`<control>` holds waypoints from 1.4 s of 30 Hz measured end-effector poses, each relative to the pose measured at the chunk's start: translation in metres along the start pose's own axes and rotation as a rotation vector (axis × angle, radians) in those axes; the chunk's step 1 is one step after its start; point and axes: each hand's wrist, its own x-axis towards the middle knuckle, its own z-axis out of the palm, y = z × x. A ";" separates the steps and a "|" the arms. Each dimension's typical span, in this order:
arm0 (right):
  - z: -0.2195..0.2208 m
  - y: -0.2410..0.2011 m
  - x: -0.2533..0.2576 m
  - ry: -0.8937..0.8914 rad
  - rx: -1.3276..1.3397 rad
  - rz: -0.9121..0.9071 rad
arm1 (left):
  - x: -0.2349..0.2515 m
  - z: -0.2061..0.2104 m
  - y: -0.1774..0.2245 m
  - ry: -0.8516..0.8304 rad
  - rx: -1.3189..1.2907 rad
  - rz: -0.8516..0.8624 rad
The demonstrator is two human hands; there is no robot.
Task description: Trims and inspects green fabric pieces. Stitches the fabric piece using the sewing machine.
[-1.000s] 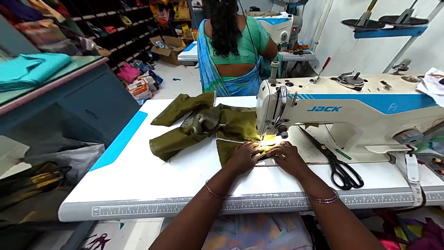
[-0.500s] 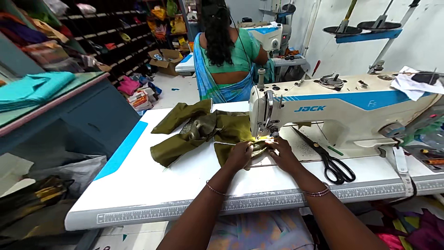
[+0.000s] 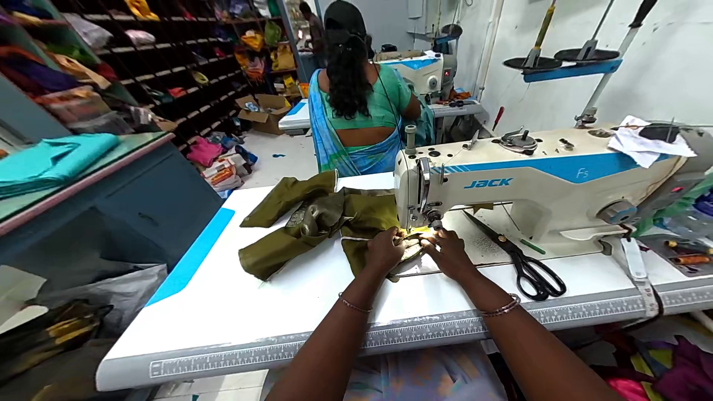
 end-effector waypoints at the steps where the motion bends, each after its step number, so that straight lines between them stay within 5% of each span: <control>1: 0.002 0.000 0.002 0.007 -0.022 0.017 | 0.000 0.001 0.000 0.011 -0.001 0.003; 8: 0.007 -0.001 0.005 0.153 -0.059 -0.018 | 0.000 0.002 0.000 0.033 -0.025 -0.013; 14: 0.022 0.006 0.007 0.271 -0.046 -0.363 | 0.000 0.002 -0.004 0.031 -0.106 -0.005; 19: 0.019 -0.008 0.012 0.090 -0.117 -0.217 | 0.003 0.001 -0.005 0.025 -0.143 -0.009; 25: 0.027 -0.009 0.012 0.156 -0.223 -0.257 | -0.009 -0.002 0.003 0.059 -0.178 -0.018; 29: 0.009 -0.018 0.018 -0.184 -0.240 -0.001 | 0.001 0.000 -0.006 0.011 -0.113 -0.024; 35: 0.023 -0.014 0.013 -0.022 -0.288 -0.142 | -0.002 0.002 -0.001 0.017 -0.050 0.003; 42: 0.023 -0.036 0.012 -0.146 -0.349 0.017 | -0.003 0.002 0.001 0.032 -0.033 -0.004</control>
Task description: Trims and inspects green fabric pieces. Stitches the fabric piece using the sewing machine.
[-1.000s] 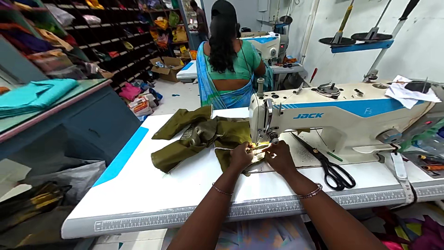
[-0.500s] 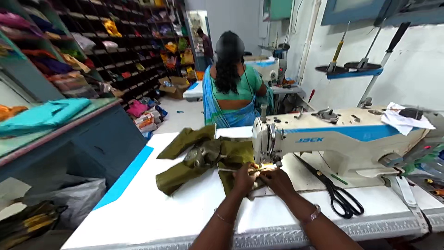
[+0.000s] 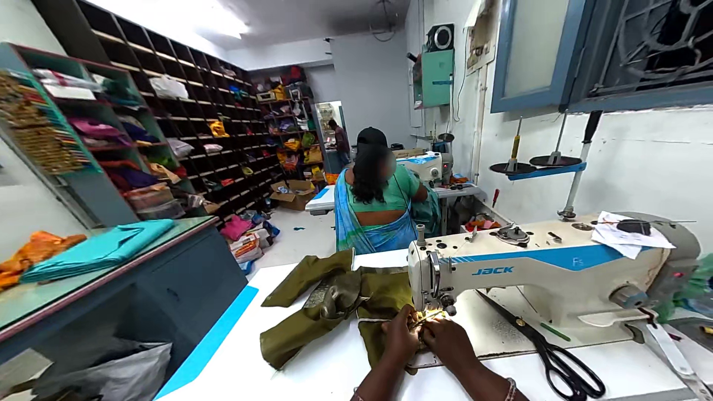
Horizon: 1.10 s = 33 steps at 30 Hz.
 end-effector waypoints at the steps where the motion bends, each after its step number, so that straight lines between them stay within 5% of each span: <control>1: -0.001 -0.001 0.000 -0.007 -0.001 0.008 | -0.001 0.000 0.000 -0.001 -0.003 0.005; 33: 0.000 0.007 0.002 0.041 0.019 -0.010 | 0.001 0.001 -0.004 -0.023 0.041 0.018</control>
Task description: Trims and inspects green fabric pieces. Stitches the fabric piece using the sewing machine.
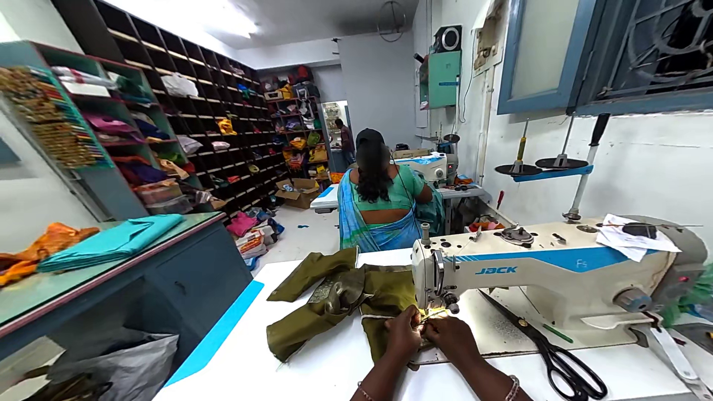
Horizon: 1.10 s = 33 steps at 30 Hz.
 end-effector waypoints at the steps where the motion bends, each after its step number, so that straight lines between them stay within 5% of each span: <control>1: 0.001 0.004 0.000 0.017 0.013 -0.021 | 0.000 0.001 -0.001 0.008 -0.004 0.001; 33: -0.008 0.003 -0.001 -0.004 0.096 0.108 | -0.002 -0.001 0.000 -0.036 -0.009 0.009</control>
